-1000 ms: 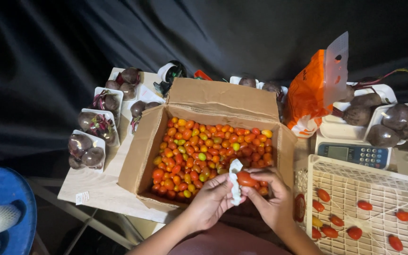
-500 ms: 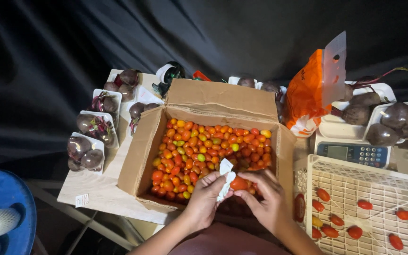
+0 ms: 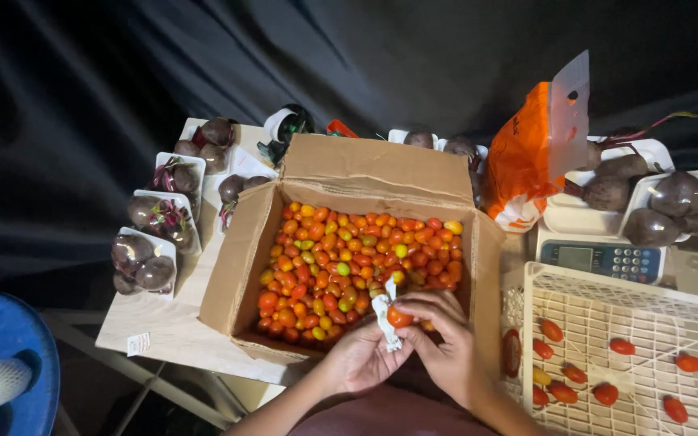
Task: Wiping individual small tomatoes with a tissue and transferring them from a cardboard box to a plastic crate.
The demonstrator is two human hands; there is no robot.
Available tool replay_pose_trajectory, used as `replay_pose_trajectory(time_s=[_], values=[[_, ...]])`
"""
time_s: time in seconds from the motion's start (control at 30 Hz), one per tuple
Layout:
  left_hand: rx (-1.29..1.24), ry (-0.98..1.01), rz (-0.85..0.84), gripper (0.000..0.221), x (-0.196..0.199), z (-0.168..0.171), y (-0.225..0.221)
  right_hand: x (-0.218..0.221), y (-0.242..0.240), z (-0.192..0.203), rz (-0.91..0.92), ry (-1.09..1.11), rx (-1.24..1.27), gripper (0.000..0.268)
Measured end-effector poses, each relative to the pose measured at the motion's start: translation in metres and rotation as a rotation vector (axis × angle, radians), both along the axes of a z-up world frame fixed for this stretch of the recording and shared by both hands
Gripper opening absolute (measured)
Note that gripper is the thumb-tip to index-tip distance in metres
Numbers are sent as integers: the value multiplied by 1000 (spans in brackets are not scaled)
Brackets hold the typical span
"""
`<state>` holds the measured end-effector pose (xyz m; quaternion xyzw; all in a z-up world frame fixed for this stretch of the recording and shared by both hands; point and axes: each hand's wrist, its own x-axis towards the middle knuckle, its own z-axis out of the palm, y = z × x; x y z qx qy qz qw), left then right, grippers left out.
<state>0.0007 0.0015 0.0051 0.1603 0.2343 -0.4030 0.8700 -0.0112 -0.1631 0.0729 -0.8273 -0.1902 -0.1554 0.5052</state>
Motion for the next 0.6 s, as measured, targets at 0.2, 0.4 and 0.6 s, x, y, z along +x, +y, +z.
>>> replay_pose_trajectory(time_s=[0.2,0.4,0.6], values=[[72,39,1,15,-1,0,-1,-8,2,-26,-10,271,357,34],[140,-364,-6,51,7,60,39,5,-77,-71,-263,434,1122,40],[95,-690,-33,73,43,134,126,-25,-214,-73,-939,559,388,24]])
